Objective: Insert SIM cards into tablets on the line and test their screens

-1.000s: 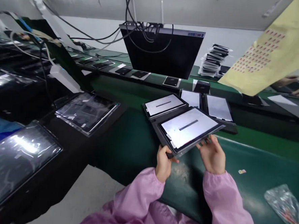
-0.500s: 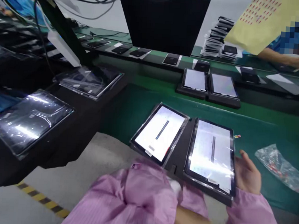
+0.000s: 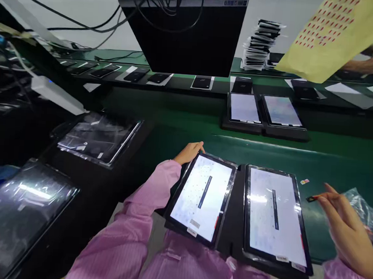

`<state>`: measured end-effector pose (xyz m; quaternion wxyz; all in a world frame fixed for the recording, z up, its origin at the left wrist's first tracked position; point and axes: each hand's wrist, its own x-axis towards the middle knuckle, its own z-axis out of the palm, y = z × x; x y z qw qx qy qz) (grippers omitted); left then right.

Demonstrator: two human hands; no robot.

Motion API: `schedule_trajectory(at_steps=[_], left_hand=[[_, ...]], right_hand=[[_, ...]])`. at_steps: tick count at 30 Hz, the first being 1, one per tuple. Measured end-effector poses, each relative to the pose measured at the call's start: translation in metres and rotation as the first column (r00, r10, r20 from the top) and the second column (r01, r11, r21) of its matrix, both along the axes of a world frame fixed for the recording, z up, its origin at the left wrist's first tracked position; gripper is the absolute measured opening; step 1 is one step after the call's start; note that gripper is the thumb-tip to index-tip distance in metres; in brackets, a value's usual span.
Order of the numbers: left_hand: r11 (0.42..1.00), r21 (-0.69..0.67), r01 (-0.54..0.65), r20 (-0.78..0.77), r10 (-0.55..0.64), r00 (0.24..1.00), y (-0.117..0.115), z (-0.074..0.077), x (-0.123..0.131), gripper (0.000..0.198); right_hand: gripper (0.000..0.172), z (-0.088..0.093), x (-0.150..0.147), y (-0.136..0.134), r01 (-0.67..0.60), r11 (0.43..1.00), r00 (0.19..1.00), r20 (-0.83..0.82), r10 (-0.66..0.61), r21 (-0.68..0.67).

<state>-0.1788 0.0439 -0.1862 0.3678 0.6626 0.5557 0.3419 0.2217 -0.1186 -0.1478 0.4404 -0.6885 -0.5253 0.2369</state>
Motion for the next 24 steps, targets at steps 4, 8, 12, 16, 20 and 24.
schedule_trajectory(at_steps=[4, 8, 12, 16, 20, 24], left_hand=[[0.996, 0.088, -0.019, 0.024, 0.017, 1.000, -0.008, -0.014, 0.004, 0.052], [0.978, 0.192, -0.077, -0.012, 0.081, 0.997, -0.023, -0.015, -0.003, 0.051], [0.951, 0.255, -0.173, -0.041, 0.190, 0.981, -0.033, -0.020, -0.025, 0.051], [0.922, 0.283, -0.263, -0.060, 0.291, 0.955, -0.038, -0.022, -0.049, 0.053], [0.916, 0.387, -0.111, -0.308, 0.242, 0.920, -0.057, 0.006, -0.038, 0.045], [0.869, 0.387, 0.307, -0.634, 0.009, 0.774, -0.111, 0.041, 0.003, 0.041]], right_hand=[[0.038, 0.016, -0.073, 0.030, -0.320, 0.930, 0.939, 0.067, 0.336, -0.179], [0.026, 0.019, -0.118, 0.061, -0.492, 0.850, 0.841, 0.151, 0.520, -0.185], [0.013, 0.018, -0.099, 0.040, -0.385, 0.923, 0.807, 0.485, 0.337, -0.001], [0.013, -0.002, -0.054, -0.018, -0.087, 0.991, 0.791, 0.612, 0.005, 0.104], [0.006, -0.031, -0.025, -0.043, 0.029, 0.998, 0.792, 0.608, -0.061, 0.063], [0.006, -0.042, -0.043, -0.036, -0.066, 0.997, 0.723, 0.691, 0.021, 0.039]])
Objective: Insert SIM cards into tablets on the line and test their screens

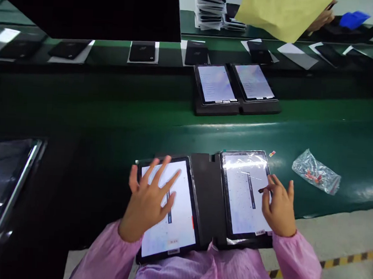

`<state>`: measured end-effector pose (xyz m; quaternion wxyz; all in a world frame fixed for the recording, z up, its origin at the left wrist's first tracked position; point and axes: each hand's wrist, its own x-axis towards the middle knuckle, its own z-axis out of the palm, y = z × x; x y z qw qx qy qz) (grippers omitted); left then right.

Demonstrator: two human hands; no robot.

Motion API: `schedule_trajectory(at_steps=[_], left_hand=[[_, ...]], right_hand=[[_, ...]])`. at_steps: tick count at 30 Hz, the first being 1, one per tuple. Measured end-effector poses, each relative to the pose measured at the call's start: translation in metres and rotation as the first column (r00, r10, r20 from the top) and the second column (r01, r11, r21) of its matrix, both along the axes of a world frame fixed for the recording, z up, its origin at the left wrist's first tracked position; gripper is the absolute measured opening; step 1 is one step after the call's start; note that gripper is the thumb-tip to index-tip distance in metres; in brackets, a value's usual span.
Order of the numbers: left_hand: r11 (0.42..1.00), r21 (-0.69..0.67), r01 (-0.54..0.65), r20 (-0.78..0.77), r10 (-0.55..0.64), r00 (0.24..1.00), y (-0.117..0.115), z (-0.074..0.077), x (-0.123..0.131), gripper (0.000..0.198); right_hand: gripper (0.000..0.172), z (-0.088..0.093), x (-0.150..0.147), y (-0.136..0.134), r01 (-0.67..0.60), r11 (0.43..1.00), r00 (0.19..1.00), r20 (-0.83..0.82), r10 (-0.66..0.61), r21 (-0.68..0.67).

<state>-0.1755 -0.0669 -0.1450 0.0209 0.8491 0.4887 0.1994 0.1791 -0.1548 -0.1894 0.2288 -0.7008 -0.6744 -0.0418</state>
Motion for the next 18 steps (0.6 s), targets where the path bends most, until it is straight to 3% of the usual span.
schedule_trajectory(at_steps=[2, 5, 8, 11, 13, 15, 18], left_hand=[[0.997, -0.030, 0.074, -0.089, -0.076, 0.993, -0.026, 0.005, 0.022, 0.042], [0.995, -0.053, 0.079, -0.159, -0.087, 0.983, -0.050, -0.003, 0.036, 0.046], [0.999, -0.034, 0.034, -0.221, -0.041, 0.974, -0.063, -0.009, 0.014, 0.040], [0.987, 0.144, -0.064, -0.276, 0.102, 0.956, -0.068, -0.006, -0.027, 0.019], [0.952, 0.288, -0.103, -0.251, 0.179, 0.951, -0.062, -0.004, -0.045, 0.015], [0.930, 0.357, -0.093, -0.209, 0.177, 0.962, -0.047, -0.003, -0.045, 0.006], [0.945, 0.325, -0.033, -0.203, 0.104, 0.974, -0.017, -0.003, -0.021, 0.024]], right_hand=[[0.007, 0.004, -0.021, -0.003, -0.157, 0.988, 0.987, -0.024, 0.157, -0.001], [0.013, 0.015, -0.037, -0.017, -0.397, 0.918, 0.905, -0.157, 0.394, 0.017], [0.010, 0.020, -0.015, -0.024, -0.317, 0.944, 0.914, -0.236, 0.330, 0.092], [0.007, 0.017, 0.022, -0.016, -0.111, 0.980, 0.950, -0.273, 0.153, 0.163], [0.007, 0.014, 0.039, -0.005, -0.050, 0.974, 0.955, -0.274, 0.111, 0.219], [0.008, 0.012, 0.046, 0.009, -0.080, 0.968, 0.959, -0.245, 0.140, 0.238], [0.011, 0.011, 0.043, 0.033, -0.199, 0.960, 0.961, -0.151, 0.230, 0.198]])
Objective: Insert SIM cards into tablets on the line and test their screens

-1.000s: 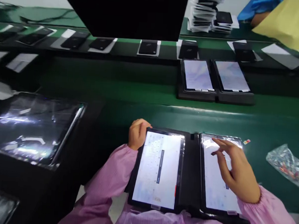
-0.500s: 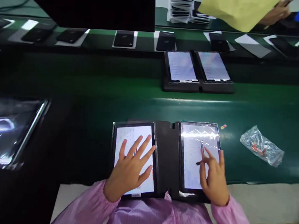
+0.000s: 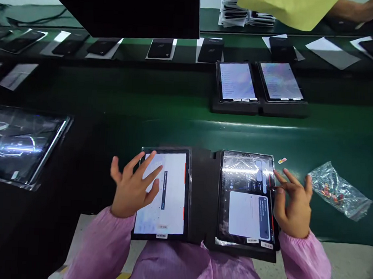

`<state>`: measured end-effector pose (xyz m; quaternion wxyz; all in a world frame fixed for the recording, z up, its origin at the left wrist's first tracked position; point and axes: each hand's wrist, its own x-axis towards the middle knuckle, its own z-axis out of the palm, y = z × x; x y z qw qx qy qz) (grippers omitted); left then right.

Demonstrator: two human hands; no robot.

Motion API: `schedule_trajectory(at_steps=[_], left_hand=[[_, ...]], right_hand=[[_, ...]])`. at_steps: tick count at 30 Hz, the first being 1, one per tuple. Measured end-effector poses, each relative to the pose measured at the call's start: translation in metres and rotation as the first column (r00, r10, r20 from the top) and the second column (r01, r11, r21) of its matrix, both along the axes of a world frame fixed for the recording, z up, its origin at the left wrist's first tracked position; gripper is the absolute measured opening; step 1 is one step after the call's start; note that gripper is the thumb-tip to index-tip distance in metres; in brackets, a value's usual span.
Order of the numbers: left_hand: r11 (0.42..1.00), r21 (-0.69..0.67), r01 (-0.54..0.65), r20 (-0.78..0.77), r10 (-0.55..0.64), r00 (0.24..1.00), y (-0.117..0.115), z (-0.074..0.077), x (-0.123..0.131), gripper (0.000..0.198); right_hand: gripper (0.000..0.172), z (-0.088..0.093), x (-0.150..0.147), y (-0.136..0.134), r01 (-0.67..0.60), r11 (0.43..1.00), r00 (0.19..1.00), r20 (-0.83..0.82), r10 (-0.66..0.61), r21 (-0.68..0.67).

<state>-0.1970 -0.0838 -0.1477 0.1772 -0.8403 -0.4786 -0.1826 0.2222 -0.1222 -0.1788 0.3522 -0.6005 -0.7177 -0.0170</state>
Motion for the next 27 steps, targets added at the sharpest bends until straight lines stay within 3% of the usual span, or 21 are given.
schedule_trajectory(at_steps=[3, 6, 20, 23, 27], left_hand=[[0.994, -0.104, 0.041, -0.023, -0.044, 0.999, 0.024, 0.002, 0.024, 0.033], [0.988, -0.147, 0.055, -0.028, -0.059, 0.998, 0.034, 0.003, 0.029, 0.034], [0.951, -0.302, 0.068, 0.042, -0.058, 0.997, 0.031, -0.011, 0.027, 0.036], [0.933, -0.349, 0.087, 0.084, -0.062, 0.995, 0.034, -0.010, 0.020, 0.035], [0.920, -0.387, 0.065, 0.154, -0.005, 0.988, 0.054, -0.013, -0.010, 0.039]], right_hand=[[0.012, -0.001, -0.007, 0.019, -0.087, 0.996, 0.991, 0.103, 0.089, -0.022], [0.012, -0.002, -0.011, 0.029, -0.115, 0.993, 0.981, 0.154, 0.119, -0.031], [0.007, -0.008, -0.008, 0.029, -0.084, 0.992, 0.989, 0.115, 0.095, -0.099], [0.005, -0.004, -0.008, 0.031, -0.087, 0.990, 0.985, 0.138, 0.103, -0.112], [0.011, -0.001, -0.005, 0.033, -0.106, 0.989, 0.961, 0.246, 0.129, -0.103]])
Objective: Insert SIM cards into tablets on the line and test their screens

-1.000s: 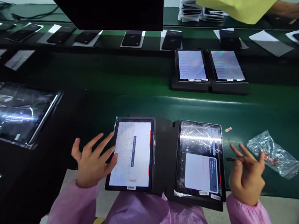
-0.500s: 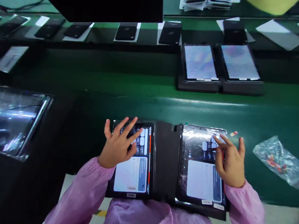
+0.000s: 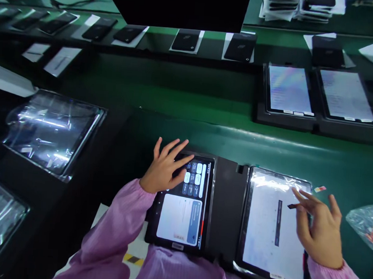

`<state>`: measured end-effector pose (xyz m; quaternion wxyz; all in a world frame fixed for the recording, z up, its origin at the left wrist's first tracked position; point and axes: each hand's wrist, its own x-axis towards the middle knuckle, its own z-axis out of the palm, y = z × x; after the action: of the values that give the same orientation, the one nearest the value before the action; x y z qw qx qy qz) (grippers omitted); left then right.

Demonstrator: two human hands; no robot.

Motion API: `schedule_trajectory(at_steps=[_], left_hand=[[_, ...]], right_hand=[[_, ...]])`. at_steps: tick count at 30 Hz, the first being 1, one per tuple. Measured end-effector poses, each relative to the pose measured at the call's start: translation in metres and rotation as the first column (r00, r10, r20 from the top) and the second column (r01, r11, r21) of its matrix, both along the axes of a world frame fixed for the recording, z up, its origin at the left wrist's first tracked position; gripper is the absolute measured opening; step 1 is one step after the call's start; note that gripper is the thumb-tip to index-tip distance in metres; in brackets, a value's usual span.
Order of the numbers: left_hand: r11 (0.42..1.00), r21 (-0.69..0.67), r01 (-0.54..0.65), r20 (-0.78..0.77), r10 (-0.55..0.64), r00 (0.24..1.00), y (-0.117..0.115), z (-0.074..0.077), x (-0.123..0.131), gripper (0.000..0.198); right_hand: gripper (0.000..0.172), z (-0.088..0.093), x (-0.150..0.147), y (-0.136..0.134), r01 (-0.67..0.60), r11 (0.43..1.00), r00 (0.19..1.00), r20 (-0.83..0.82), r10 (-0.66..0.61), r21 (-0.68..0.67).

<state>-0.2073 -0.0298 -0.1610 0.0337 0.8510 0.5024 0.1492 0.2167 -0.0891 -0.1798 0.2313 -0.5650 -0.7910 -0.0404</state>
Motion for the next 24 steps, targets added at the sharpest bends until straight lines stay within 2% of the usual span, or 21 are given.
schedule_trajectory(at_steps=[3, 5, 7, 9, 11, 13, 15, 17, 19, 21, 24], left_hand=[[0.983, -0.104, -0.150, 0.201, 0.168, 0.965, 0.017, -0.012, -0.025, 0.045], [0.953, -0.220, -0.208, 0.388, 0.281, 0.878, 0.024, -0.023, -0.033, 0.043], [0.932, -0.283, -0.225, 0.508, 0.345, 0.789, 0.026, -0.032, -0.032, 0.049], [0.923, -0.295, -0.247, 0.564, 0.377, 0.735, 0.024, -0.035, -0.025, 0.050], [0.917, -0.318, -0.242, 0.623, 0.394, 0.676, 0.021, -0.030, -0.017, 0.046], [0.921, -0.340, -0.190, 0.684, 0.380, 0.622, 0.016, -0.018, -0.011, 0.044], [0.930, -0.351, -0.105, 0.741, 0.345, 0.577, 0.012, -0.001, -0.007, 0.042], [0.942, -0.333, 0.034, 0.814, 0.269, 0.515, 0.010, 0.019, -0.006, 0.037], [0.937, -0.264, 0.229, 0.877, 0.134, 0.461, 0.011, 0.041, -0.006, 0.029], [0.880, -0.192, 0.434, 0.887, -0.033, 0.460, 0.018, 0.063, -0.007, 0.023], [0.725, -0.251, 0.642, 0.774, -0.248, 0.583, 0.034, 0.094, -0.004, 0.015]], right_hand=[[0.015, 0.001, 0.010, 0.002, -0.016, 1.000, 0.999, 0.034, 0.017, -0.002], [0.011, 0.006, 0.016, 0.006, -0.030, 0.999, 0.999, 0.018, 0.030, -0.036], [0.008, 0.018, 0.013, 0.013, -0.001, 0.996, 1.000, 0.001, 0.001, -0.093], [0.008, 0.035, -0.007, 0.023, 0.047, 0.990, 0.998, -0.036, -0.052, -0.133], [0.005, 0.053, -0.044, 0.034, 0.029, 0.987, 0.988, -0.144, -0.052, -0.160], [0.006, 0.065, -0.088, 0.043, -0.080, 0.972, 0.939, -0.343, 0.000, -0.220], [0.011, 0.072, -0.127, 0.047, -0.230, 0.910, 0.812, -0.584, -0.015, -0.344], [0.014, 0.077, -0.152, 0.044, -0.383, 0.815, 0.661, -0.745, -0.086, -0.434], [0.015, 0.081, -0.162, 0.034, -0.475, 0.766, 0.566, -0.817, -0.111, -0.433], [0.016, 0.087, -0.162, 0.019, -0.485, 0.786, 0.549, -0.833, -0.069, -0.384], [0.014, 0.096, -0.158, -0.002, -0.436, 0.835, 0.577, -0.816, -0.026, -0.335]])
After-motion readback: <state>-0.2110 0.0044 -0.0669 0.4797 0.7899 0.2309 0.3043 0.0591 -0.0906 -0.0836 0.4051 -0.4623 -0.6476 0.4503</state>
